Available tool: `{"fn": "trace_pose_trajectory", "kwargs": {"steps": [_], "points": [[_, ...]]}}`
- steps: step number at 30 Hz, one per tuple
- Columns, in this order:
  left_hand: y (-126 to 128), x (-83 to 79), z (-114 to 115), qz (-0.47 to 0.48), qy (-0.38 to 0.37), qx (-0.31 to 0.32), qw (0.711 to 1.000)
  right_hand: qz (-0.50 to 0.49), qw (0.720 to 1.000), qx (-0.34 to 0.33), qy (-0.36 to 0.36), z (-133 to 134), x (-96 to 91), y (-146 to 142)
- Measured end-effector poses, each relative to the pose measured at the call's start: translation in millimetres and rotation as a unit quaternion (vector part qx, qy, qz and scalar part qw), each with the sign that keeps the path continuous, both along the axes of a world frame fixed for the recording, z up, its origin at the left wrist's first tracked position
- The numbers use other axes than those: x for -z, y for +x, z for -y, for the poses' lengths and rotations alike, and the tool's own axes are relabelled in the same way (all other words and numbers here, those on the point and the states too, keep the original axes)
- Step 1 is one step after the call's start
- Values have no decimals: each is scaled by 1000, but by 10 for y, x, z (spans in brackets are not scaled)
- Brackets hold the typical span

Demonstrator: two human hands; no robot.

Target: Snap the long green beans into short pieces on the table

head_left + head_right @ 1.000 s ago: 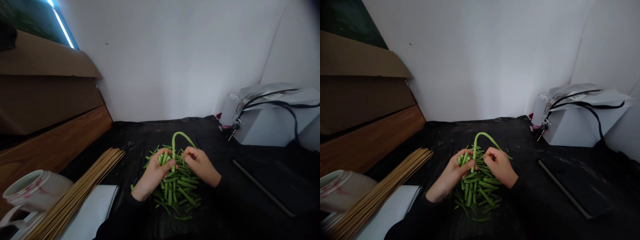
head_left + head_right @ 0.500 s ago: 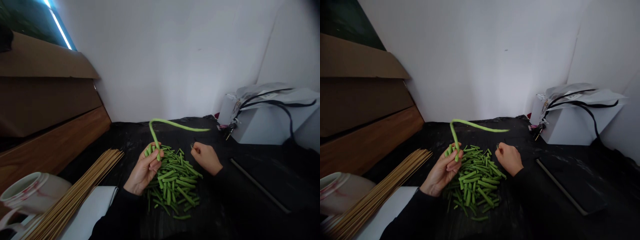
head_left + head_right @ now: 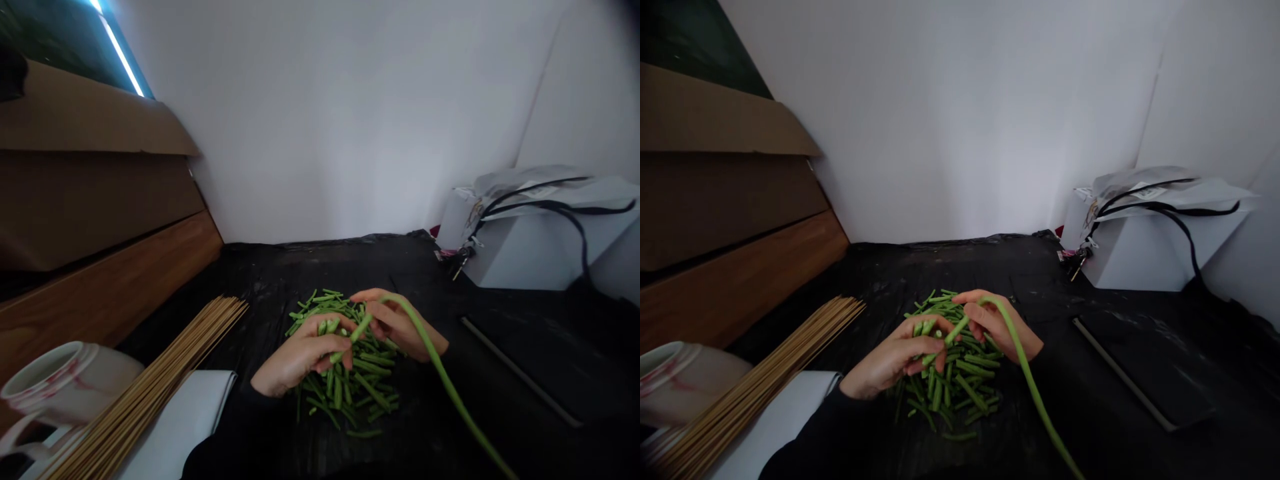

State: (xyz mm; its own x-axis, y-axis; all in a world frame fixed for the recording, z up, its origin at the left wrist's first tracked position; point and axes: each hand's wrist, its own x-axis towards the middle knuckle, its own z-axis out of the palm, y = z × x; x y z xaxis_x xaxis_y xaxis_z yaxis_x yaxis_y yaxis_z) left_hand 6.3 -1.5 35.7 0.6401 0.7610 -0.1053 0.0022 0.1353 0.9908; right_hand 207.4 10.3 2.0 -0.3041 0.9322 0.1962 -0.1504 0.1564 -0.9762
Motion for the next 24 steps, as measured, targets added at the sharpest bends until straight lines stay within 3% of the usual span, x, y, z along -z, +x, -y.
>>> {"fn": "trace_pose_trajectory", "kwargs": {"steps": [3, 8, 12, 18, 24], "points": [[-18, 18, -18, -22, 14, 10, 1000, -42, 999, -10, -19, 46, -33, -12], [-46, 91, -104, -75, 151, -62, 984, 46, 998, 18, -50, 46, -30, -45], [-7, 191, -113, -128, 207, -64, 968, 98, 994, 27, -40, 54, -32, -65], [16, 204, -82, -218, 351, -106, 904, 72, 996, 36, -44, 60, -78, -47], [4, 154, -65, -238, 408, -132, 871, 1, 999, 48, -8, 7, -61, 9]]}}
